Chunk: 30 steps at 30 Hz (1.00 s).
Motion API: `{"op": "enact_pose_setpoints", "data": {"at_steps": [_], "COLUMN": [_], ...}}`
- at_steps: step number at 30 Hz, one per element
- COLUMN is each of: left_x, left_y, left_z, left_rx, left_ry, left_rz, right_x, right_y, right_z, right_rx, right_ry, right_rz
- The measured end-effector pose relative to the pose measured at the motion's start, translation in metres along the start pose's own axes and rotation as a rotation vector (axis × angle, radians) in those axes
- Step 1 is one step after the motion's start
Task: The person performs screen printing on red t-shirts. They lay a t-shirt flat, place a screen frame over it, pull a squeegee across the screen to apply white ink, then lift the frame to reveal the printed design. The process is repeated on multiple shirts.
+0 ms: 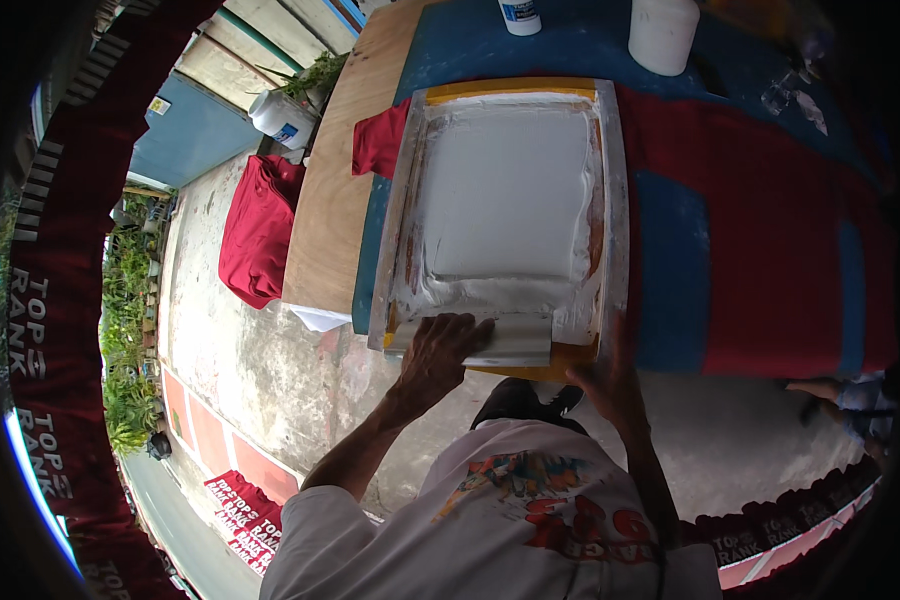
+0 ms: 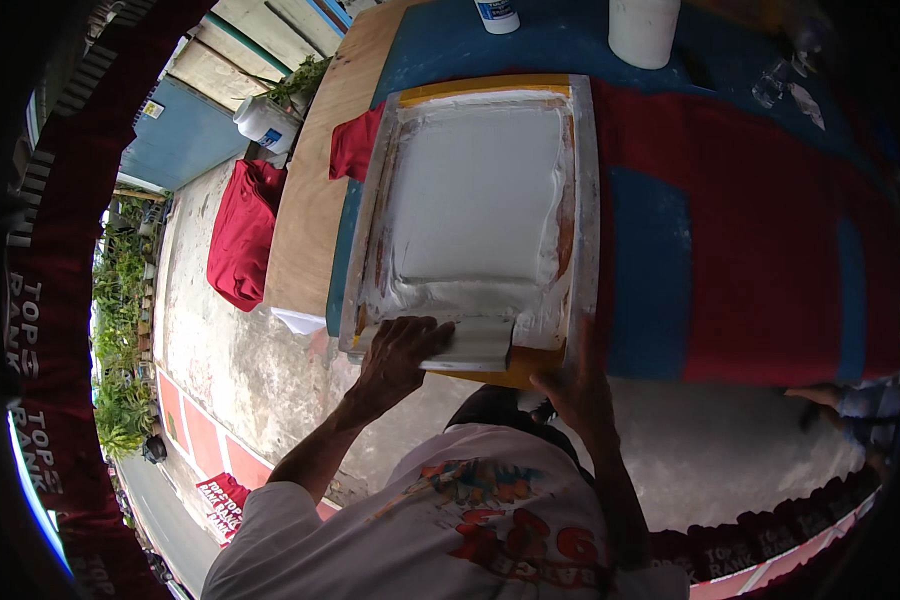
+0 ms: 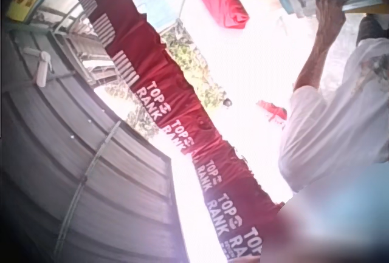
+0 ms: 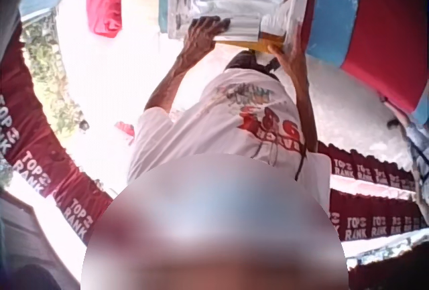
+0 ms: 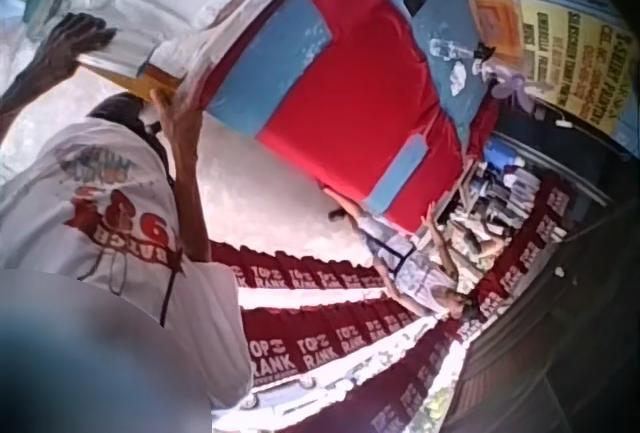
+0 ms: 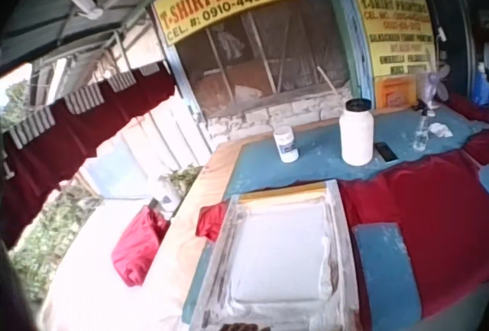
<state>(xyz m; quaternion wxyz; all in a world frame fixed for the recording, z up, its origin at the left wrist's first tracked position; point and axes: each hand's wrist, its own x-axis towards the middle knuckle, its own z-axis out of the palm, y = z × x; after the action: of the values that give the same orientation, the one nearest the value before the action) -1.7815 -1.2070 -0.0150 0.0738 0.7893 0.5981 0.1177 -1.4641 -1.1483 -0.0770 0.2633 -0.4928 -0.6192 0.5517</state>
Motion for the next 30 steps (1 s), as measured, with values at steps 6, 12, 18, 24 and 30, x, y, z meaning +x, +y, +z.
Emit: {"op": "enact_pose_setpoints", "data": {"at_steps": [6,12,18,24,30], "left_x": [0.030,0.158,0.300,0.343,0.376], "left_y": [-0.028,-0.110,-0.166,-0.181,-0.211], "left_z": [0.019,0.031,0.017,-0.046,-0.058], "left_rx": [0.071,0.086,0.107,-0.070,-0.012], "left_ry": [0.006,0.099,0.159,-0.105,-0.139], "left_rz": [-0.018,0.098,0.174,0.122,0.052], "right_x": [-0.002,-0.002,-0.002,0.001,-0.001], "right_y": [-0.014,0.003,0.001,-0.004,-0.003], "right_z": [-0.007,-0.002,-0.003,0.001,-0.001], "right_rx": [0.022,-0.221,-0.218,-0.225,-0.234], "right_ry": [-0.030,0.005,-0.002,0.041,0.037], "right_rz": [0.185,0.234,0.278,0.216,0.233]}}
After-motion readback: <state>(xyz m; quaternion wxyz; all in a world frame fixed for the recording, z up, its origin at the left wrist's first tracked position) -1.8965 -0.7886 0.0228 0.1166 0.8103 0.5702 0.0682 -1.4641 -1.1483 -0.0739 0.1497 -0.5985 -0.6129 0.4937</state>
